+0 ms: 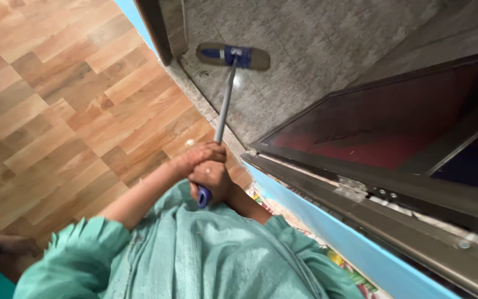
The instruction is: The person mops a tiled floor using a mop with a blue-and-gray head, moving the mop back and forth across the surface.
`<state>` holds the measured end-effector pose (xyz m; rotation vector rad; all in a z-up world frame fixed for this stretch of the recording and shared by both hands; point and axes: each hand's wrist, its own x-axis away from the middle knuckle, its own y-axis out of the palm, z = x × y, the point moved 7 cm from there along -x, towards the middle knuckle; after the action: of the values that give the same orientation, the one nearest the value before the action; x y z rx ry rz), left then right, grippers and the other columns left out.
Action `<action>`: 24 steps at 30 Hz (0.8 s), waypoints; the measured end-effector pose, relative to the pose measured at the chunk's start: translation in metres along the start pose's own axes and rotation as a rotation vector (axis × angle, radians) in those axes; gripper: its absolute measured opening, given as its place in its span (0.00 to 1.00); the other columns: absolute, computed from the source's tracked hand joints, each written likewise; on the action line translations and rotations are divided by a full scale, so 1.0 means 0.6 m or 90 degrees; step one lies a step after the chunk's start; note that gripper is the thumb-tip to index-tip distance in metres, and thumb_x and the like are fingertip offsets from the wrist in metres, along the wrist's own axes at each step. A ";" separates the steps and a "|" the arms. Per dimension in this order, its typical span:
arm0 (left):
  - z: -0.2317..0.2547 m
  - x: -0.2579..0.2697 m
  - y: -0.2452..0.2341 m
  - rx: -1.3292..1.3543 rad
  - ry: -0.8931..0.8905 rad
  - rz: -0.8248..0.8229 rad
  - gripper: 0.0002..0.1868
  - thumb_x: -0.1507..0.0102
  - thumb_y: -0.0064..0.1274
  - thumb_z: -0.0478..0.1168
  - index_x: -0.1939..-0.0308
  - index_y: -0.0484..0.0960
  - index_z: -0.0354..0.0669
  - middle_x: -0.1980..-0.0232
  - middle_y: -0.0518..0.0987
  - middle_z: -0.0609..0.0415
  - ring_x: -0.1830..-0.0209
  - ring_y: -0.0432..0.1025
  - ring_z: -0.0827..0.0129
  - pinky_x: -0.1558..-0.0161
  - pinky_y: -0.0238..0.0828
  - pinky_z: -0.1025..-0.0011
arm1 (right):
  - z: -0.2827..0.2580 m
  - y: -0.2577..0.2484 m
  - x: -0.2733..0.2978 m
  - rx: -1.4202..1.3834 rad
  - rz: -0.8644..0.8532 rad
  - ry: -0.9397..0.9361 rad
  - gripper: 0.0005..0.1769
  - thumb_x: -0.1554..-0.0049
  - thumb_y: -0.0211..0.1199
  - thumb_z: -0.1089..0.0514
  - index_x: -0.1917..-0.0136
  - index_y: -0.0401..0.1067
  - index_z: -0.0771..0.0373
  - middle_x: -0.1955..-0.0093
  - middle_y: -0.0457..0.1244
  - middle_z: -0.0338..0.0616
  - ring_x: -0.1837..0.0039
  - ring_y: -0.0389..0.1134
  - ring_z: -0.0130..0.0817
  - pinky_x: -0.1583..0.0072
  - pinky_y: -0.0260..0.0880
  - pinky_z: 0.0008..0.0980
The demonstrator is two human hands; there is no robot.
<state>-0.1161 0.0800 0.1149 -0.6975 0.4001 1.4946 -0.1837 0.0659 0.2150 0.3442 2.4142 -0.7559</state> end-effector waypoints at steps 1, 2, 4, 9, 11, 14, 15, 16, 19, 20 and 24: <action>-0.023 0.010 0.006 -0.020 -0.019 -0.021 0.25 0.42 0.57 0.49 0.44 0.73 0.46 0.44 0.75 0.45 0.41 0.71 0.47 0.35 0.63 0.52 | 0.023 0.003 0.014 0.016 -0.024 0.038 0.06 0.54 0.65 0.67 0.61 0.71 0.65 0.66 0.63 0.48 0.62 0.69 0.46 0.54 0.71 0.41; -0.051 0.018 0.005 -0.042 -0.035 -0.050 0.21 0.39 0.56 0.47 0.44 0.74 0.47 0.43 0.76 0.44 0.40 0.71 0.46 0.34 0.64 0.53 | 0.047 0.002 0.021 0.022 -0.038 0.044 0.06 0.54 0.65 0.67 0.61 0.71 0.66 0.66 0.63 0.49 0.62 0.68 0.46 0.54 0.70 0.41; -0.096 0.036 0.011 -0.065 -0.040 -0.042 0.20 0.39 0.57 0.46 0.45 0.74 0.47 0.44 0.76 0.46 0.40 0.72 0.48 0.36 0.66 0.54 | 0.079 0.001 0.039 0.033 -0.067 0.072 0.06 0.55 0.66 0.68 0.62 0.72 0.67 0.67 0.63 0.50 0.63 0.68 0.46 0.55 0.69 0.41; -0.168 0.032 0.027 -0.136 -0.055 -0.044 0.17 0.41 0.57 0.43 0.48 0.77 0.48 0.44 0.78 0.48 0.42 0.74 0.50 0.41 0.71 0.57 | 0.081 -0.020 0.050 0.069 -0.062 0.074 0.06 0.54 0.61 0.68 0.59 0.72 0.67 0.61 0.65 0.52 0.56 0.69 0.50 0.50 0.72 0.42; -0.172 0.033 0.038 -0.179 -0.125 -0.120 0.15 0.42 0.58 0.42 0.52 0.79 0.50 0.44 0.78 0.48 0.41 0.74 0.49 0.43 0.71 0.56 | 0.084 -0.013 0.043 0.078 -0.064 0.060 0.08 0.54 0.61 0.67 0.58 0.72 0.67 0.60 0.66 0.53 0.55 0.70 0.50 0.49 0.72 0.42; -0.109 0.048 0.025 -0.091 0.005 -0.033 0.20 0.41 0.57 0.44 0.48 0.74 0.43 0.45 0.76 0.46 0.44 0.72 0.48 0.44 0.70 0.56 | 0.050 0.023 0.087 0.098 -0.047 0.100 0.08 0.54 0.62 0.68 0.58 0.72 0.68 0.59 0.66 0.54 0.55 0.69 0.52 0.50 0.71 0.43; -0.084 0.065 0.044 -0.072 -0.031 -0.069 0.19 0.41 0.57 0.44 0.49 0.75 0.43 0.46 0.76 0.46 0.44 0.71 0.49 0.43 0.69 0.56 | 0.031 0.041 0.101 0.103 -0.043 0.133 0.08 0.54 0.62 0.68 0.57 0.73 0.69 0.59 0.66 0.54 0.55 0.69 0.52 0.50 0.71 0.42; -0.071 0.060 0.035 -0.077 -0.051 -0.107 0.17 0.41 0.57 0.44 0.50 0.75 0.44 0.46 0.76 0.47 0.43 0.71 0.50 0.42 0.68 0.57 | 0.036 0.047 0.085 0.117 -0.038 0.139 0.08 0.53 0.63 0.69 0.57 0.73 0.69 0.59 0.66 0.54 0.55 0.69 0.52 0.50 0.71 0.42; -0.005 0.069 0.019 -0.088 -0.118 -0.212 0.14 0.41 0.57 0.43 0.53 0.77 0.46 0.46 0.76 0.49 0.41 0.71 0.52 0.40 0.67 0.58 | -0.035 0.092 0.055 0.139 -0.034 0.130 0.09 0.53 0.64 0.69 0.56 0.72 0.68 0.59 0.65 0.52 0.55 0.70 0.50 0.49 0.72 0.42; 0.022 0.083 0.025 -0.081 -0.148 -0.244 0.13 0.41 0.57 0.43 0.54 0.77 0.46 0.47 0.76 0.49 0.41 0.70 0.53 0.39 0.66 0.58 | -0.059 0.101 0.050 0.136 -0.025 0.151 0.09 0.53 0.64 0.69 0.56 0.72 0.68 0.59 0.65 0.52 0.55 0.70 0.50 0.50 0.72 0.42; 0.132 0.111 0.014 -0.009 -0.111 -0.216 0.16 0.40 0.53 0.41 0.49 0.78 0.45 0.46 0.76 0.51 0.39 0.71 0.57 0.34 0.59 0.55 | -0.160 0.125 0.032 0.137 0.020 0.230 0.10 0.52 0.64 0.68 0.54 0.72 0.68 0.58 0.66 0.52 0.55 0.70 0.46 0.52 0.73 0.41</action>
<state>-0.1339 0.1815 0.1299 -0.6065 0.1299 1.2246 -0.2128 0.1839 0.2351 0.6516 2.6552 -1.0158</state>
